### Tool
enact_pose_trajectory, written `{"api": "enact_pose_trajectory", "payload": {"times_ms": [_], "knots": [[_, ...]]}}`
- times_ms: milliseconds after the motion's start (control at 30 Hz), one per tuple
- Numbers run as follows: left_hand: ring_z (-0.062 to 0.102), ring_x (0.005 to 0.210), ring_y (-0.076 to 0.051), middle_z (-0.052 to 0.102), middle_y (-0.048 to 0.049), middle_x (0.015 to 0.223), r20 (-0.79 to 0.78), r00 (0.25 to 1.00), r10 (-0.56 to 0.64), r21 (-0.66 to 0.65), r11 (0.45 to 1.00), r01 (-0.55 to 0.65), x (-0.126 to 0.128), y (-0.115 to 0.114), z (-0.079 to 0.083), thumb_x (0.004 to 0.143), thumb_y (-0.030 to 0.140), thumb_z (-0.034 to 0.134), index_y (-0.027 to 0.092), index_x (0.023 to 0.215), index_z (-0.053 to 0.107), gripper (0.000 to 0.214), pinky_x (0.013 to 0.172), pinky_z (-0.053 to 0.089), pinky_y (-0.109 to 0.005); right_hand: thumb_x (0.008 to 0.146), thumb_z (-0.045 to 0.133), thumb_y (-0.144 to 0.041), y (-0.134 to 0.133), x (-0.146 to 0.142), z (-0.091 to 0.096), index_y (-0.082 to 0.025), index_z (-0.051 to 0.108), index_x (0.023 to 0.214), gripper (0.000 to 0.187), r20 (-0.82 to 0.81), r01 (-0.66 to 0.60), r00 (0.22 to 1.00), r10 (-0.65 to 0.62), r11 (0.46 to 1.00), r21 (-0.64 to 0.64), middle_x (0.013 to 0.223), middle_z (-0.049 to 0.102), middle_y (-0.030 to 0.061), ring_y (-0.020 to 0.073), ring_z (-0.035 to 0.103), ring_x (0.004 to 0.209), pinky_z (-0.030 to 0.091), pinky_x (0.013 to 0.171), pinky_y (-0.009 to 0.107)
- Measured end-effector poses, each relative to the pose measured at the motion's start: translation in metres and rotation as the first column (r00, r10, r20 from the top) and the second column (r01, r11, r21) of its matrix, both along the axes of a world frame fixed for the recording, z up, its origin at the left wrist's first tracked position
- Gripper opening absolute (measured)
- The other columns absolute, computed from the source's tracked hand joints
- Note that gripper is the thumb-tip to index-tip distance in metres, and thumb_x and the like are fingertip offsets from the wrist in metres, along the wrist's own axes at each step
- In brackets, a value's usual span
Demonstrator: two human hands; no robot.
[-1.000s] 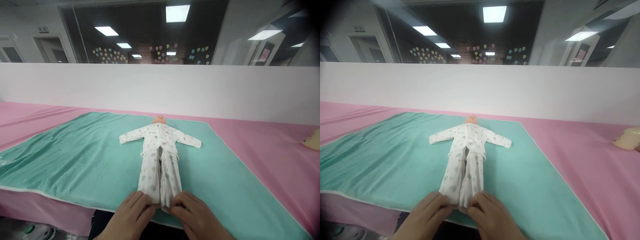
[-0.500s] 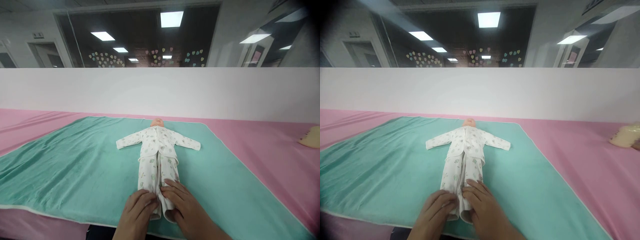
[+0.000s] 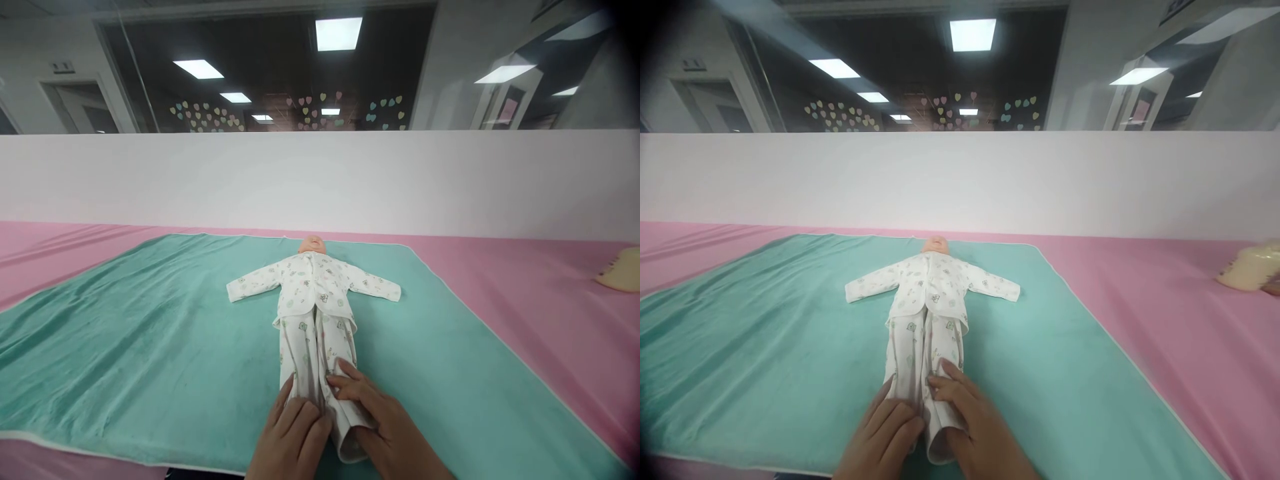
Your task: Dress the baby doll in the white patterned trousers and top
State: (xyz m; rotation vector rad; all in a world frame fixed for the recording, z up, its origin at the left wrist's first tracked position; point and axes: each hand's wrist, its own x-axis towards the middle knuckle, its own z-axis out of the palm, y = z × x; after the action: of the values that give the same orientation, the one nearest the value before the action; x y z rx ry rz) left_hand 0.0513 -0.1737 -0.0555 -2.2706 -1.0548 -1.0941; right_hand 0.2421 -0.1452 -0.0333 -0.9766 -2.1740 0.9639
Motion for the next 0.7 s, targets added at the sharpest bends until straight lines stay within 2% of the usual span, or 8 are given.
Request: {"api": "enact_pose_trajectory", "payload": {"times_ms": [133,267,433,567,700], "knots": [[0.056,0.084,-0.016,0.058,-0.0074,0.091,0.029,0.997,0.067,-0.060,0.996,-0.065,-0.002,0.000,0.002,0.082,0.005,0.040,0.018,0.090,0.057,0.023,0.086,0.049,-0.037,0.055,0.036,0.004,-0.002,-0.001,-0.002,-0.022,0.052,0.102,0.056,-0.042,0.014,0.999,-0.013,1.000,0.021,0.131,0.050,0.0036,0.0170,0.025,0.135,0.030,0.109,0.041],[0.053,0.099,-0.022,0.055,-0.0096,0.103,0.045,0.991,0.128,-0.118,0.986,-0.122,0.003,-0.002,0.000,0.080,0.003,0.044,0.019,0.088,0.058,0.022,0.085,0.050,-0.040,0.055,0.036,0.005,-0.004,-0.003,-0.001,-0.022,0.053,0.100,0.055,-0.057,0.032,0.998,-0.030,0.999,0.042,0.130,0.052,0.0041,0.0180,0.028,0.134,0.032,0.107,0.043],[0.053,0.103,-0.022,0.057,-0.0094,0.102,0.018,0.999,0.040,-0.121,0.992,-0.037,0.005,-0.001,0.005,0.080,0.003,0.045,0.017,0.086,0.056,0.019,0.089,0.049,-0.039,0.059,0.040,0.006,-0.004,-0.002,0.003,-0.023,0.055,0.104,0.055,-0.075,0.019,0.997,-0.019,1.000,0.004,0.131,0.051,0.0043,0.0183,0.027,0.134,0.031,0.108,0.043],[0.057,0.097,-0.016,0.060,-0.0092,0.096,0.066,0.994,-0.090,-0.111,0.989,0.097,-0.003,0.001,0.011,0.081,0.000,0.041,0.016,0.085,0.051,0.019,0.095,0.046,-0.034,0.064,0.048,0.004,-0.004,0.002,0.001,-0.025,0.056,0.108,0.053,-0.115,0.005,0.993,-0.009,0.999,-0.033,0.130,0.052,0.0032,0.0194,0.028,0.134,0.032,0.108,0.043],[0.056,0.104,-0.015,0.062,-0.0092,0.099,0.118,0.981,-0.154,-0.155,0.973,0.171,-0.011,0.002,0.010,0.084,0.004,0.042,0.016,0.090,0.050,0.015,0.101,0.042,-0.033,0.066,0.050,0.004,-0.001,0.004,-0.005,-0.025,0.057,0.108,0.052,-0.157,-0.014,0.988,0.010,1.000,-0.026,0.129,0.053,0.0037,0.0215,0.029,0.133,0.032,0.107,0.045]]}}
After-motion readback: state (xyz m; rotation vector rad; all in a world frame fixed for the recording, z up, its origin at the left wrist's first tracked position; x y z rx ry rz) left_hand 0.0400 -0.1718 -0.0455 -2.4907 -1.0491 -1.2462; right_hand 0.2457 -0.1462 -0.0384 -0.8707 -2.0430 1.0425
